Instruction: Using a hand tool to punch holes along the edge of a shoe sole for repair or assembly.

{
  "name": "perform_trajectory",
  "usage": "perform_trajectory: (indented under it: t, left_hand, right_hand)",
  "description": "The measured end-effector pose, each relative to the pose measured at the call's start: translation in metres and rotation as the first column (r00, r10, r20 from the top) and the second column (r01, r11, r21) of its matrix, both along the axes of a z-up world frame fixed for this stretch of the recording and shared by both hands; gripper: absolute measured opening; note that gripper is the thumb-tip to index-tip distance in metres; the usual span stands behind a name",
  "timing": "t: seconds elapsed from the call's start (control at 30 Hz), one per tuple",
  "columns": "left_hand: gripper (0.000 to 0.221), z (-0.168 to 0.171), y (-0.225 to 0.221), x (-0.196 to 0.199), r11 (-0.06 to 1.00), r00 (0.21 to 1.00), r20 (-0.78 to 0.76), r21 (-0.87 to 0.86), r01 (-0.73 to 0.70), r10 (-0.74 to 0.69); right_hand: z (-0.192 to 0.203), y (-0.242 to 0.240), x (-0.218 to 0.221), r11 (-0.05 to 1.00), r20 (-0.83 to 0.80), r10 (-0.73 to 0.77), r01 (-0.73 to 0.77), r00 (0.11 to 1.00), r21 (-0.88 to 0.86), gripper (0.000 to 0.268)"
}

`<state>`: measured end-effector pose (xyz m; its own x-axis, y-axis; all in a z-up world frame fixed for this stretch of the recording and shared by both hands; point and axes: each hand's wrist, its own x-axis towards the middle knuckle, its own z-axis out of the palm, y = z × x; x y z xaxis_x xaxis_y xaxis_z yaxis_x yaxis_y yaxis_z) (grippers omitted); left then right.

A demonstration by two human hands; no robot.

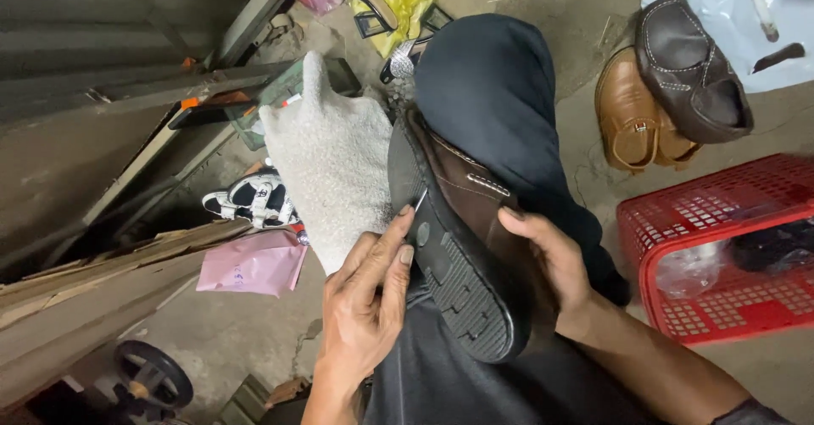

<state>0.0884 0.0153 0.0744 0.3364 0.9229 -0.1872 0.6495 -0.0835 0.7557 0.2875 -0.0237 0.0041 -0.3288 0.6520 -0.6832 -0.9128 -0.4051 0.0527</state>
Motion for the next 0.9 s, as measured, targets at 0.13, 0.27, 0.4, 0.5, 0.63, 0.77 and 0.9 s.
perform_trajectory:
  t: [0.13,0.27,0.4,0.5,0.63,0.77,0.9]
  left_hand:
    - [0.038,-0.001,-0.002,-0.002,1.000,1.000,-0.009,0.006,0.001,-0.001]
    - [0.038,-0.002,-0.003,-0.003,1.000,0.999,0.036,-0.010,0.005,-0.004]
    - [0.039,-0.004,-0.005,-0.005,1.000,0.999,0.041,-0.031,-0.001,0.002]
    - [0.039,-0.005,-0.007,-0.007,0.998,0.998,0.055,-0.062,-0.017,0.021]
    - [0.038,-0.005,-0.007,-0.008,0.999,0.998,0.066,-0.048,-0.011,0.015]
    - [0.039,-0.005,-0.007,-0.009,0.996,0.998,0.047,-0.082,-0.036,0.040]
    - [0.039,-0.005,-0.007,-0.009,0.995,0.999,0.029,-0.092,-0.039,0.042]
  right_hand:
    - [-0.005,-0.003,-0.001,0.997,-0.014,0.009,-0.008,1.000,0.079,0.030]
    - [-0.011,-0.006,-0.007,0.997,0.051,-0.017,0.021,0.999,-0.074,0.027]
    - [-0.012,-0.007,-0.011,0.994,0.082,-0.021,0.030,0.996,-0.105,0.033]
    - [-0.048,-0.031,-0.014,0.984,0.293,0.020,0.033,0.956,-0.176,0.018]
    - [-0.077,-0.059,-0.010,0.819,0.833,-0.181,-0.389,0.523,0.422,0.030]
    - [-0.062,-0.043,-0.015,1.000,0.385,0.007,-0.002,0.923,-0.013,0.026]
    - [-0.077,-0.056,-0.013,1.000,0.444,0.003,-0.011,0.896,0.016,0.026]
